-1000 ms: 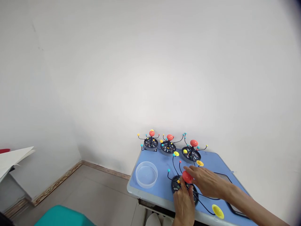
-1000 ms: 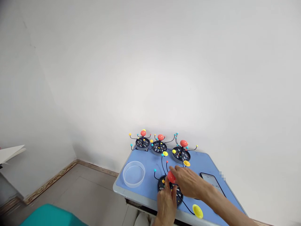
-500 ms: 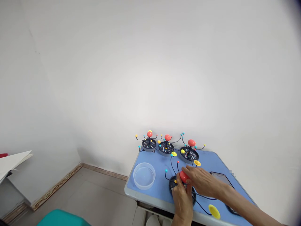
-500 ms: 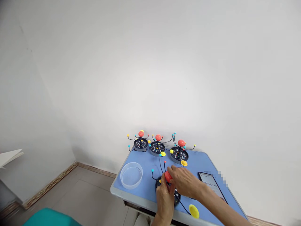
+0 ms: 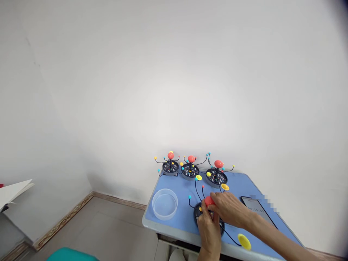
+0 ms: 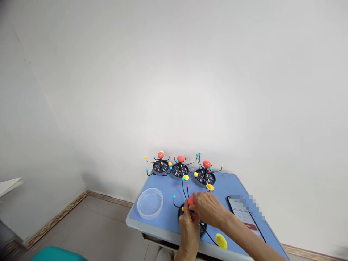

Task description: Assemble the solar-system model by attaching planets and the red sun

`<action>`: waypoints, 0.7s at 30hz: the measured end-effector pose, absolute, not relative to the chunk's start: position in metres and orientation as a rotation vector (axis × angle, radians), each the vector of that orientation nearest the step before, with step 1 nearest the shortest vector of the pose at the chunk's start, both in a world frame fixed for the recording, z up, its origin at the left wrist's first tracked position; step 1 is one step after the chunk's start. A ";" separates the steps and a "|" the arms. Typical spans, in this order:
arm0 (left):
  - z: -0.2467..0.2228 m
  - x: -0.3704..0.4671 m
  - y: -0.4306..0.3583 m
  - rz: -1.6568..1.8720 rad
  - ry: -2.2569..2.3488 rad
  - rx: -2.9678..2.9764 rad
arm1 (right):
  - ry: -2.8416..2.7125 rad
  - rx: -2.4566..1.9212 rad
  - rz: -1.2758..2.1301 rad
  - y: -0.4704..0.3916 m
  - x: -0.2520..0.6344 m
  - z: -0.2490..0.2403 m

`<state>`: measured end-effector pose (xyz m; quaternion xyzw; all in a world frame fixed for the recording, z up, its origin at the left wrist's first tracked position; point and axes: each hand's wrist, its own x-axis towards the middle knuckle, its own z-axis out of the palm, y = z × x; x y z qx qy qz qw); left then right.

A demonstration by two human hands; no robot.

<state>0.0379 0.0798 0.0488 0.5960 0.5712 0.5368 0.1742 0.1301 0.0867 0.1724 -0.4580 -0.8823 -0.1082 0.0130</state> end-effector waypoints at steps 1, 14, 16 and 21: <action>0.049 0.037 0.080 1.516 1.617 1.694 | -2.739 -1.442 -0.323 0.086 0.131 0.174; 0.055 0.037 0.078 1.451 1.628 1.699 | -2.798 -1.471 -0.371 0.084 0.125 0.180; 0.056 0.036 0.077 1.411 1.649 1.697 | -2.816 -1.441 -0.393 0.085 0.126 0.178; 0.056 0.036 0.077 1.382 1.656 1.672 | -2.785 -1.403 -0.400 0.084 0.130 0.174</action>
